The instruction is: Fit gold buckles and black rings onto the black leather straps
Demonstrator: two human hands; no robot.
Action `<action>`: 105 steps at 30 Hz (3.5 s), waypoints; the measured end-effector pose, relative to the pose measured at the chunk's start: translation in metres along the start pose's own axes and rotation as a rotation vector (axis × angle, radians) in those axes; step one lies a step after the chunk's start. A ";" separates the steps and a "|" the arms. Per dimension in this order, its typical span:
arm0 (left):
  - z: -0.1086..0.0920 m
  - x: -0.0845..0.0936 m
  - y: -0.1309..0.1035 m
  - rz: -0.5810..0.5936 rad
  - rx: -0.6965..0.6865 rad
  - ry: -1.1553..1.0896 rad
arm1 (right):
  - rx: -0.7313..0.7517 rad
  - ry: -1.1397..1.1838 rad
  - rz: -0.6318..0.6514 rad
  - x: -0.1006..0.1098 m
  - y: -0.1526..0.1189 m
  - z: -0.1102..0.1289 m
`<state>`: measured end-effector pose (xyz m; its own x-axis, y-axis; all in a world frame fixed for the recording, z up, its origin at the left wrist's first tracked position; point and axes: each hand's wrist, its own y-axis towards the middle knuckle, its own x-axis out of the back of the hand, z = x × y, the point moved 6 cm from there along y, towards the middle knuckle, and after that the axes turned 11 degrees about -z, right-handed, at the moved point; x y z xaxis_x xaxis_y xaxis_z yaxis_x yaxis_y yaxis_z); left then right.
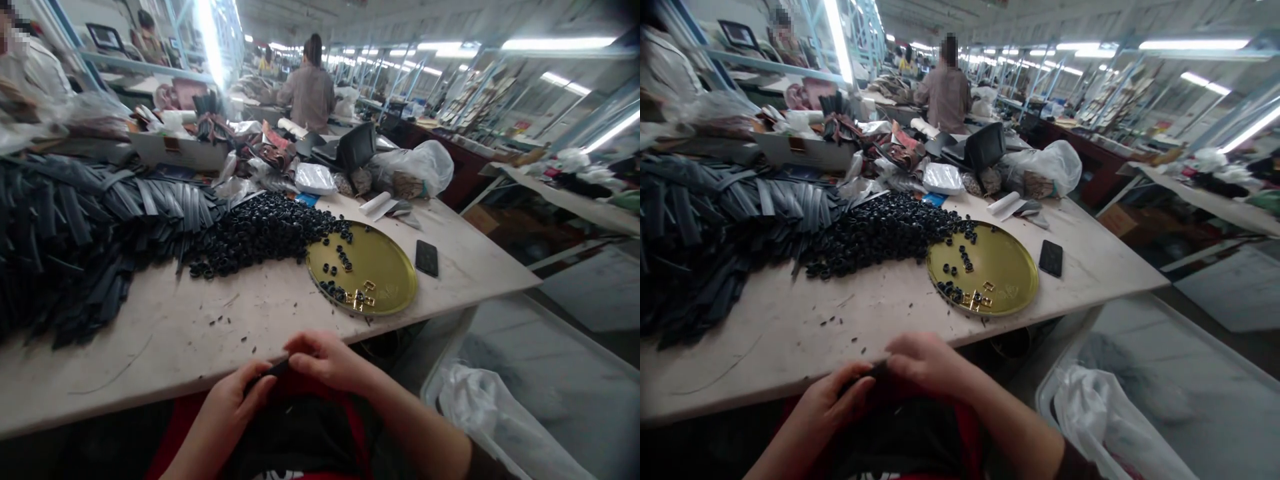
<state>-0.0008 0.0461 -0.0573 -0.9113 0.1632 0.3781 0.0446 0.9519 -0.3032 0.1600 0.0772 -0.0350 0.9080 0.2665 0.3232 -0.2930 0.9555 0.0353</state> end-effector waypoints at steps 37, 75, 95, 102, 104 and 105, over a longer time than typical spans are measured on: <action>-0.007 0.006 -0.017 -0.140 -0.058 -0.190 | -0.406 0.650 0.056 -0.033 0.004 -0.003; 0.000 0.027 -0.008 -0.196 -0.041 0.042 | -0.694 0.847 0.119 -0.079 -0.010 -0.029; 0.004 0.013 -0.038 0.021 0.087 -0.342 | -0.069 0.023 -0.109 -0.056 -0.021 -0.003; 0.020 -0.003 -0.033 0.103 0.223 -0.473 | 0.061 -0.233 0.211 -0.063 -0.028 0.005; 0.022 -0.004 -0.032 0.118 0.256 -0.500 | 0.064 -0.224 0.261 -0.065 -0.027 0.005; 0.022 -0.003 -0.032 0.121 0.265 -0.507 | 0.054 -0.215 0.266 -0.065 -0.026 0.004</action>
<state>-0.0083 0.0097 -0.0679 -0.9910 0.0604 -0.1193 0.1167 0.8261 -0.5512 0.1073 0.0342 -0.0537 0.7157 0.4668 0.5194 -0.5316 0.8465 -0.0283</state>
